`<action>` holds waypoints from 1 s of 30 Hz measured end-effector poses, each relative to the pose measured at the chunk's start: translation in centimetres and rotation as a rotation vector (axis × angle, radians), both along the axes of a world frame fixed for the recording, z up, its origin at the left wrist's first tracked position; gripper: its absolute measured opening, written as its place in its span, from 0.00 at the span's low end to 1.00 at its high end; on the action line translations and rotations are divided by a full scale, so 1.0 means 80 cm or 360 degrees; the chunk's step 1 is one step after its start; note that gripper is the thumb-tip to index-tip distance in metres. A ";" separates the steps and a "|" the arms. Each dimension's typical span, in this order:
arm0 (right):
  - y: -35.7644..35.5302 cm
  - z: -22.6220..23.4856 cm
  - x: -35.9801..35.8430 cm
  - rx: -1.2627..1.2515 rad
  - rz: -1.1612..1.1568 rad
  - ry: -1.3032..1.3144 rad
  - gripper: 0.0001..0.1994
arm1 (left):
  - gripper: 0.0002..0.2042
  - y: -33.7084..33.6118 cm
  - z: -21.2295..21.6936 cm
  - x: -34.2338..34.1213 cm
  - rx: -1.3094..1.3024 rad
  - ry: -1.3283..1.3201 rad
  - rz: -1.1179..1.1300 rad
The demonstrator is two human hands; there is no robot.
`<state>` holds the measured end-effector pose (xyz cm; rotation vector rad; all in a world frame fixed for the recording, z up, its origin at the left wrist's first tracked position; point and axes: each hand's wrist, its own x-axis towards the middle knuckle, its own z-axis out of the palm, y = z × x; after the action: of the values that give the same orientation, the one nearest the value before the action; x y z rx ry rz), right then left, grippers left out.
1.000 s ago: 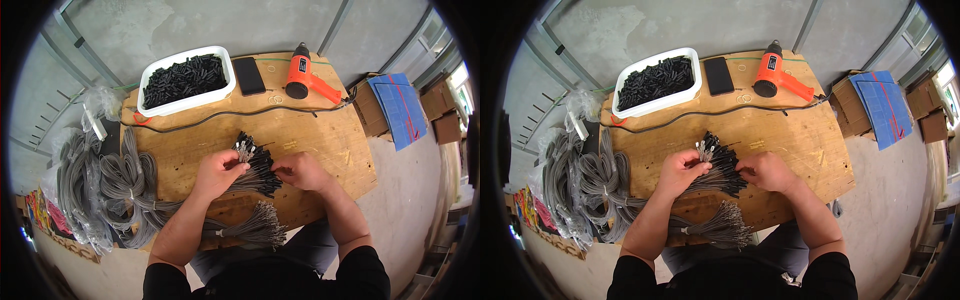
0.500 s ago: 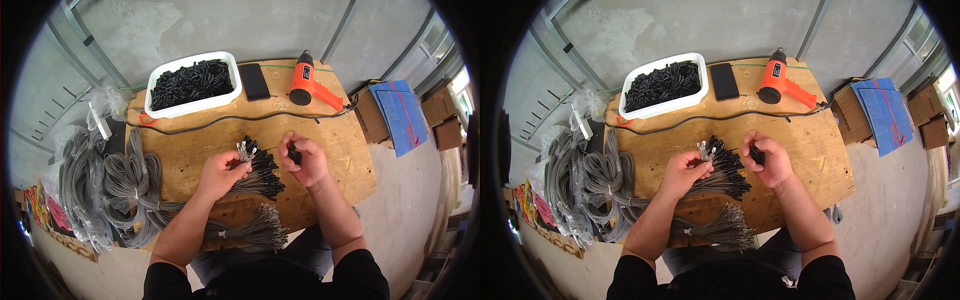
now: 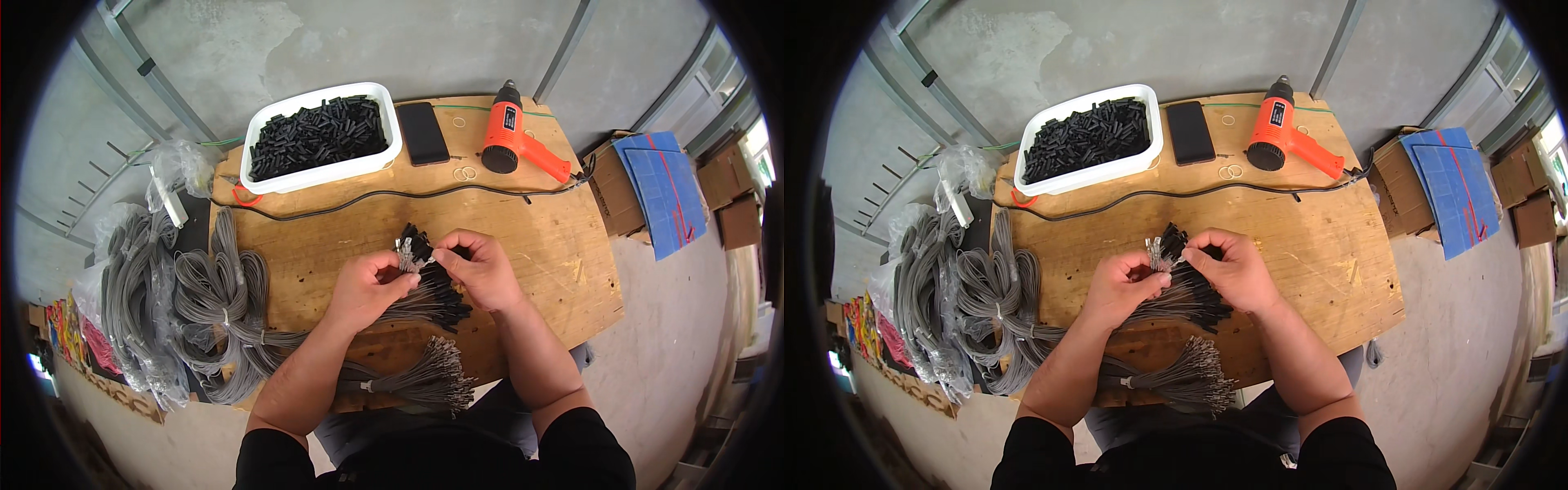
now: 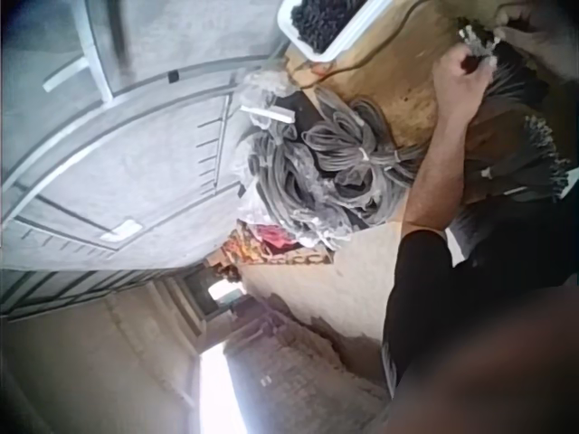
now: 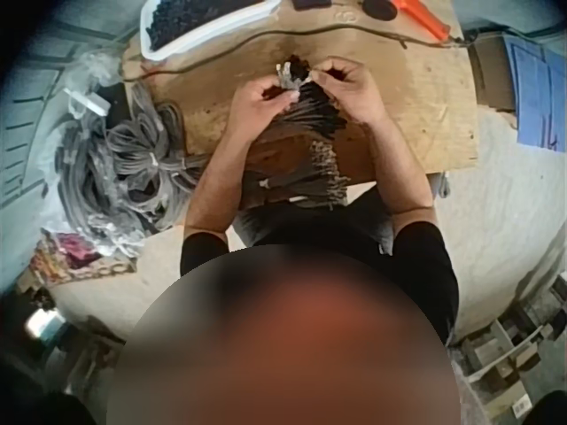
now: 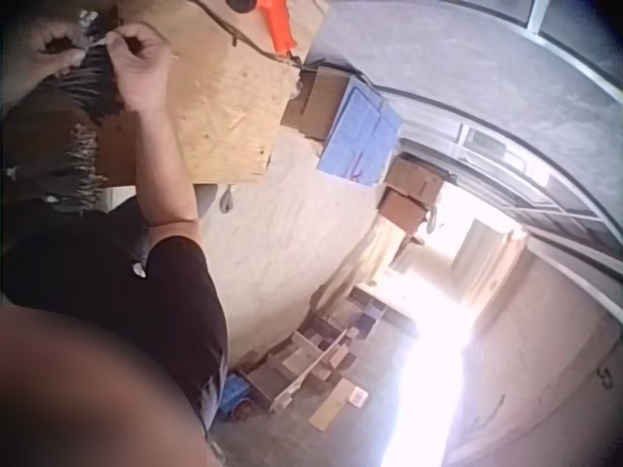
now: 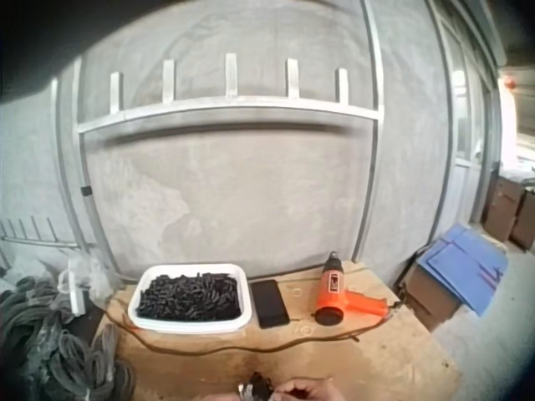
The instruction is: Manually sliding small black heat shrink tubes onto the ends of wires with pre-installed terminals.
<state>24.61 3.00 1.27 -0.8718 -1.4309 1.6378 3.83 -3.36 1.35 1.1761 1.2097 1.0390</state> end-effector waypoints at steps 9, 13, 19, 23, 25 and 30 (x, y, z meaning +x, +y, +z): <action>-0.007 0.003 0.002 -0.0236 0.0044 0.0038 0.04 | 0.06 0.000 -0.002 0.004 0.0009 -0.0115 0.0068; -0.006 0.006 0.004 -0.0385 0.0064 0.0043 0.05 | 0.06 0.003 -0.007 0.003 0.0025 -0.0097 0.0020; 0.009 0.022 0.021 -0.0830 -0.0036 0.0531 0.14 | 0.04 0.003 -0.005 0.000 0.0011 -0.0159 0.0076; 0.004 0.023 0.010 -0.0733 0.0040 0.0514 0.11 | 0.05 0.003 -0.006 0.000 -0.0047 -0.0238 0.0099; 0.002 0.020 0.009 -0.0694 0.0034 0.0506 0.09 | 0.05 0.003 -0.004 0.000 -0.0053 -0.0262 0.0110; -0.002 0.005 0.006 -0.0587 0.0026 0.0448 0.06 | 0.06 0.002 0.003 0.000 -0.0098 -0.0277 0.0113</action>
<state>25.09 2.87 1.65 -0.7890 -0.9622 1.9849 3.81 -3.18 1.59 0.9800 1.1446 1.1254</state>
